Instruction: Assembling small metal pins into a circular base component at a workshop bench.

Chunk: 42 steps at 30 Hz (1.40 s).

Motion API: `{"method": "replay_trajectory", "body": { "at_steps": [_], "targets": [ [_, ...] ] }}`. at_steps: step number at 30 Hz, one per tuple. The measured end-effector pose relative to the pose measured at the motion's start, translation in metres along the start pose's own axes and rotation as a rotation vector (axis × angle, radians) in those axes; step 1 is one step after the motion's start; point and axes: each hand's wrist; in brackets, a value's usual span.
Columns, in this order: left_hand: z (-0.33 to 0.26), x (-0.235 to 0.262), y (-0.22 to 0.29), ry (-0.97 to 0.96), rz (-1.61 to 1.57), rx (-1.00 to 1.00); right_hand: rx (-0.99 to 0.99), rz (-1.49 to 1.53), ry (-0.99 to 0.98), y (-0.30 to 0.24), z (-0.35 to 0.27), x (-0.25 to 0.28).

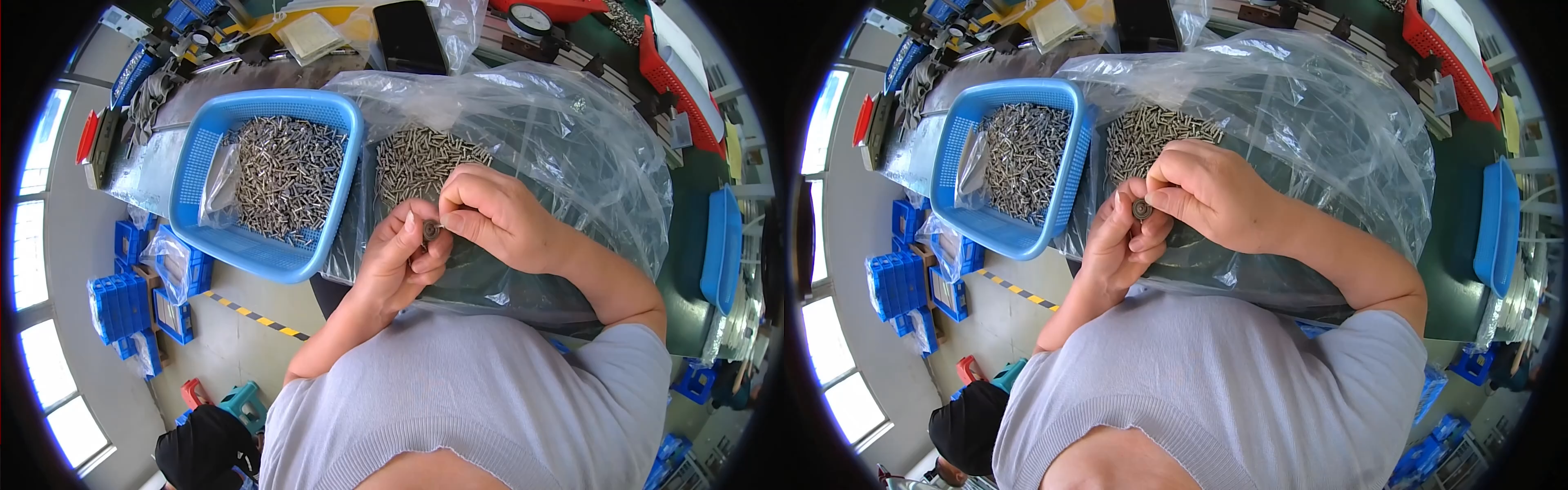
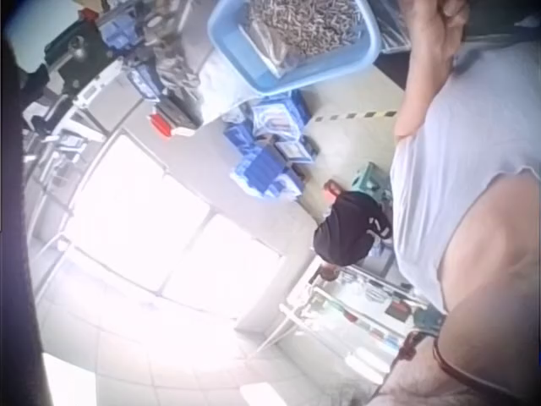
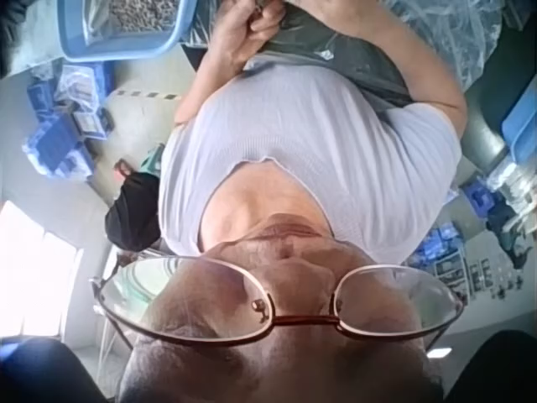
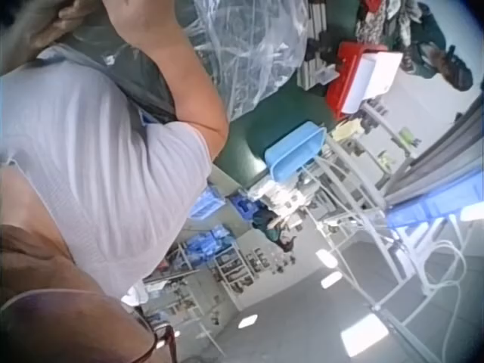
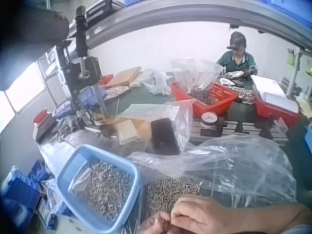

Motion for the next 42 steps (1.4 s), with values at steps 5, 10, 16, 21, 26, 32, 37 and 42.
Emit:
{"method": "replay_trajectory", "body": {
  "at_steps": [5,10,16,21,26,32,37,42],
  "targets": [
    [0.001,-0.003,0.000,0.025,0.051,0.012,0.080,-0.097,-0.011,0.000,-0.001,-0.001],
    [0.001,-0.001,0.000,0.031,0.038,0.021,0.115,-0.156,0.031,-0.003,0.000,-0.007],
    [0.002,0.003,-0.001,-0.012,0.019,0.049,0.257,-0.213,0.091,0.004,0.004,-0.008],
    [0.000,-0.008,0.004,0.047,0.020,0.049,0.267,-0.222,0.195,0.000,0.004,-0.004],
    [-0.004,-0.007,0.005,0.028,-0.135,-0.047,0.268,-0.207,0.210,0.004,0.004,-0.003],
    [-0.006,-0.002,0.016,-0.120,-0.312,-0.191,0.173,-0.412,0.159,0.018,0.001,-0.008],
    [-0.005,-0.002,0.016,-0.112,-0.311,-0.210,0.345,-0.612,0.046,0.023,-0.001,-0.022],
    [-0.006,-0.001,0.017,-0.144,-0.296,-0.210,0.330,-0.729,0.094,0.030,0.001,-0.019]
  ]
}}
Point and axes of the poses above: each hand's wrist, its own z-axis towards the middle knuckle, its own x-axis out of the back of the hand, y = z × x, and after that the axes turned 2 degrees about -y, right-handed
